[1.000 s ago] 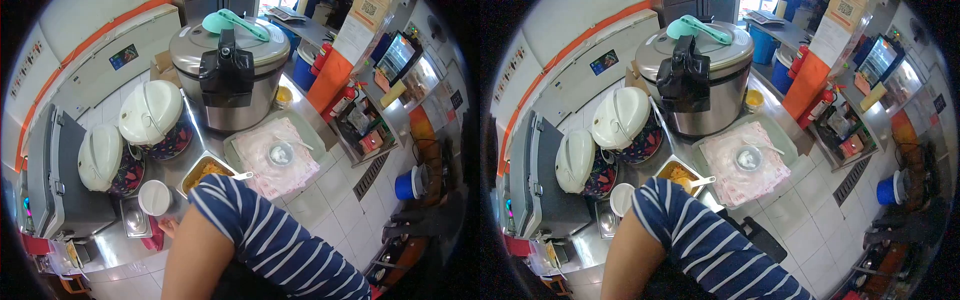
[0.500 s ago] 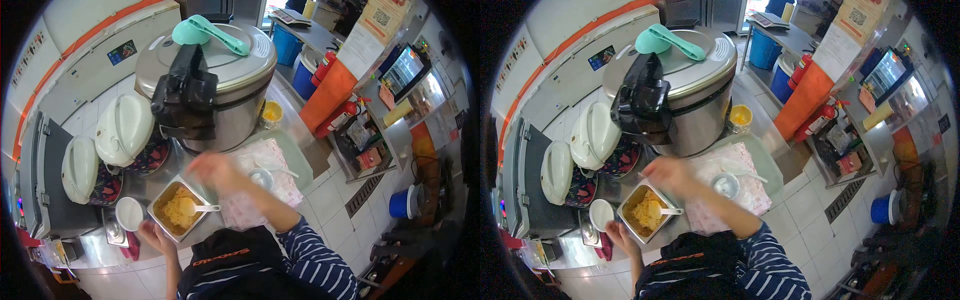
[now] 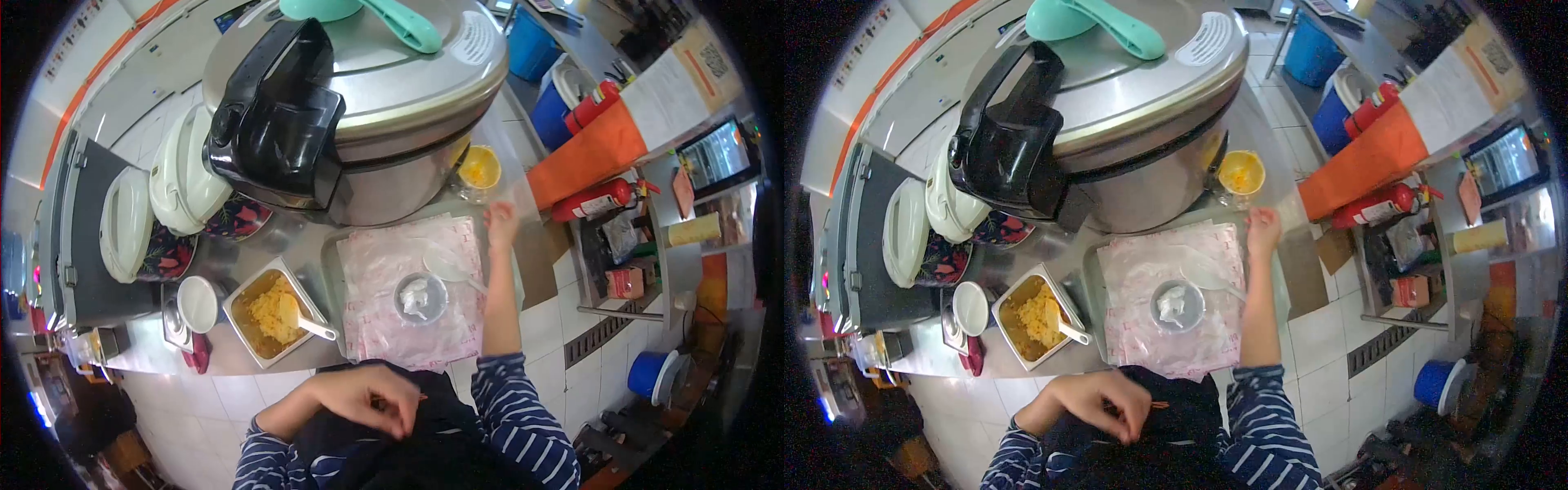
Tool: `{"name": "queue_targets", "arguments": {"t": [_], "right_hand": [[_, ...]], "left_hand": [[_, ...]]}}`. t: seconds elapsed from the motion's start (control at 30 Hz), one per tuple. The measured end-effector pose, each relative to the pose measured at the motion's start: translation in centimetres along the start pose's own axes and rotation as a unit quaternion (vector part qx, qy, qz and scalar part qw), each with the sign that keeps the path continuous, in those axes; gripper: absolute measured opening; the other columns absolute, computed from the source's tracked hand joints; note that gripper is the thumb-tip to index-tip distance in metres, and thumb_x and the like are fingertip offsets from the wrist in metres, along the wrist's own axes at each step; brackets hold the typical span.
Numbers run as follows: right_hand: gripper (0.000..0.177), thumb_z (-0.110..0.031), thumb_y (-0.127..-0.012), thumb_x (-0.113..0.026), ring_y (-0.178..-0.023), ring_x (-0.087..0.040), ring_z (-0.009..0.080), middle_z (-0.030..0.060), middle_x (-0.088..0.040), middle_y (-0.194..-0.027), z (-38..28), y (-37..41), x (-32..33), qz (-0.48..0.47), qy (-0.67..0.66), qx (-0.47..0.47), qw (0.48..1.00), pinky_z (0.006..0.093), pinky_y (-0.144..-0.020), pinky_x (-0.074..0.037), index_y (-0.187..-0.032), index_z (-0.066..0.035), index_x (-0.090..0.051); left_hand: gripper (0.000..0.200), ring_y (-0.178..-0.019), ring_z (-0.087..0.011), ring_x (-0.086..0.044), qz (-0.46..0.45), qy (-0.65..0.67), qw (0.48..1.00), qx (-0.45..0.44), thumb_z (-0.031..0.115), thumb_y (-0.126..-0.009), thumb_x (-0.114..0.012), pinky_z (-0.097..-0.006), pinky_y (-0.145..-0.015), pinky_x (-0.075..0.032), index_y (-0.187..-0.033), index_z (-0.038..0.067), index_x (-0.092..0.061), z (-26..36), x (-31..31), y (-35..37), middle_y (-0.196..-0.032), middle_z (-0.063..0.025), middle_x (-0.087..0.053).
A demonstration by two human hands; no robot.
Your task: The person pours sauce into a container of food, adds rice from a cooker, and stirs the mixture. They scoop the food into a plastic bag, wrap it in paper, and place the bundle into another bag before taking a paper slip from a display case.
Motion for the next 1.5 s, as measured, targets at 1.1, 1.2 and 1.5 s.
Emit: {"name": "queue_targets", "arguments": {"t": [1.1,1.2,1.5], "right_hand": [[0.044,-0.026,-0.083,-0.057,-0.043,-0.042,0.0095,0.0015,-0.044,-0.046,-5.7,36.3,-7.9,-0.753,0.006,-0.073,0.654,0.0254,-0.043,-0.032,-0.049,-0.006,-0.038],[0.044,-0.025,-0.084,-0.057,-0.043,-0.042,0.0094,0.0025,-0.046,-0.045,-2.1,45.5,-11.8,-0.843,0.103,-0.081,0.522,0.0257,-0.044,-0.034,-0.049,-0.006,-0.039],[0.044,-0.044,-0.076,-0.059,-0.1,-0.052,0.0235,0.0126,-0.056,-0.106,22.5,67.1,-18.5,-0.728,0.601,0.179,0.277,0.0391,-0.08,-0.042,-0.098,-0.005,-0.06]], "left_hand": [[0.048,-0.125,-0.0284,-0.029,0.477,-0.531,0.633,0.298,0.027,-0.075,-0.061,-0.047,-0.103,-0.018,-0.118,0.01,-0.047,-15.4,-4.6,17.9,-0.129,-0.0135,-0.037],[0.037,-0.11,-0.0257,-0.046,0.562,-0.453,0.625,0.298,0.022,-0.073,-0.063,-0.0469,-0.098,-0.025,-0.107,0.01,-0.054,-15.9,-9.2,26.3,-0.112,-0.0107,-0.052],[0.031,-0.076,-0.0188,-0.058,0.604,0.032,0.793,-0.073,0.015,-0.078,-0.059,-0.0297,-0.067,-0.045,-0.102,-0.004,-0.054,-4.4,-31.8,45.2,-0.082,-0.0103,-0.06]]}}
Point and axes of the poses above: each hand's wrist, its own y-axis away from the middle knuckle, its own x-axis out of the back of the hand, z = x × y, the point moved 4 cm from there along -y, towards the middle knuckle
